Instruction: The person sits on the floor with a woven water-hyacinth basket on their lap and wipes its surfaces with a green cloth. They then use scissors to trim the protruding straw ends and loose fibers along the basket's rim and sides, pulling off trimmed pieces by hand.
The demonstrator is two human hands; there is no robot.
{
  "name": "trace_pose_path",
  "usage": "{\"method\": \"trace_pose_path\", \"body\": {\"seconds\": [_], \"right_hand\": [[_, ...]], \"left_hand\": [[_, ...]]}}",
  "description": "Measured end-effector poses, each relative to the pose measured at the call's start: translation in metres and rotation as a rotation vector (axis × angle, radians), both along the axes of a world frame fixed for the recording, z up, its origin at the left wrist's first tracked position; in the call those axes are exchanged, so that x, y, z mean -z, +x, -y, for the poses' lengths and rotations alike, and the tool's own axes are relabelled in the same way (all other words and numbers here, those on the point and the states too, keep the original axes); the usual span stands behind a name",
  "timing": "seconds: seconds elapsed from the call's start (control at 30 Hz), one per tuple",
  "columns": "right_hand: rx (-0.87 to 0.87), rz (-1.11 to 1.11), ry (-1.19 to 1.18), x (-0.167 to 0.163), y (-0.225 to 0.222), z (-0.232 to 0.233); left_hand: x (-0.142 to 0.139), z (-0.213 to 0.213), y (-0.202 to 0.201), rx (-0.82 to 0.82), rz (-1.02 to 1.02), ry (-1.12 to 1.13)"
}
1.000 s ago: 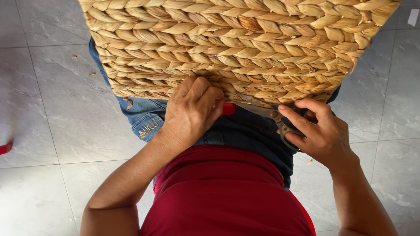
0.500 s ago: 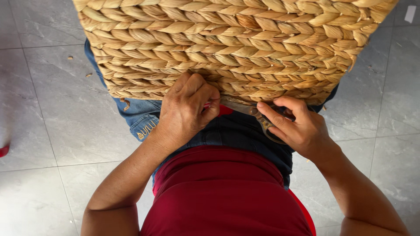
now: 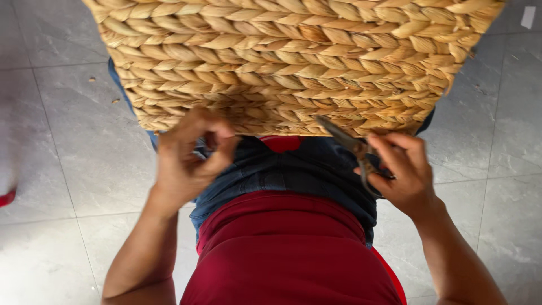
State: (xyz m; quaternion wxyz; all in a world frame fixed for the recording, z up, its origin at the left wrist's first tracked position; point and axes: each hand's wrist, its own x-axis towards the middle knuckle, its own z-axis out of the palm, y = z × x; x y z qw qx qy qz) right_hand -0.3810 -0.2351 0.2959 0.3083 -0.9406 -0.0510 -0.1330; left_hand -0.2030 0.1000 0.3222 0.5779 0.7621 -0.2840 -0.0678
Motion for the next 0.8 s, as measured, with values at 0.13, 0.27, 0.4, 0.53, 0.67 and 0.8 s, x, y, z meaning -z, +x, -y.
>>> {"method": "trace_pose_path", "body": {"seconds": [0.13,0.27,0.4,0.53,0.67,0.8], "right_hand": [[0.081,0.007,-0.034,-0.004,-0.002,0.003],[0.015,-0.016,0.090,-0.011,0.012,-0.007],[-0.184,-0.256,0.346,-0.020,0.034,-0.030],[-0.328,-0.521,0.567,-0.009,0.059,-0.068],[-0.362,-0.652,0.696,0.008,0.080,-0.092],[-0.306,-0.799,0.835,0.023,0.101,-0.107]], "left_hand": [[-0.005,-0.059,-0.001,-0.331,0.016,0.049],[0.000,-0.097,0.000,-0.638,0.500,0.595],[0.025,-0.092,-0.006,-0.553,-0.056,0.271],[0.065,-0.057,-0.012,-0.460,-0.140,0.080],[0.081,-0.048,-0.014,-0.513,-0.336,0.004],[0.076,-0.057,-0.014,-0.527,-0.346,0.077]]}}
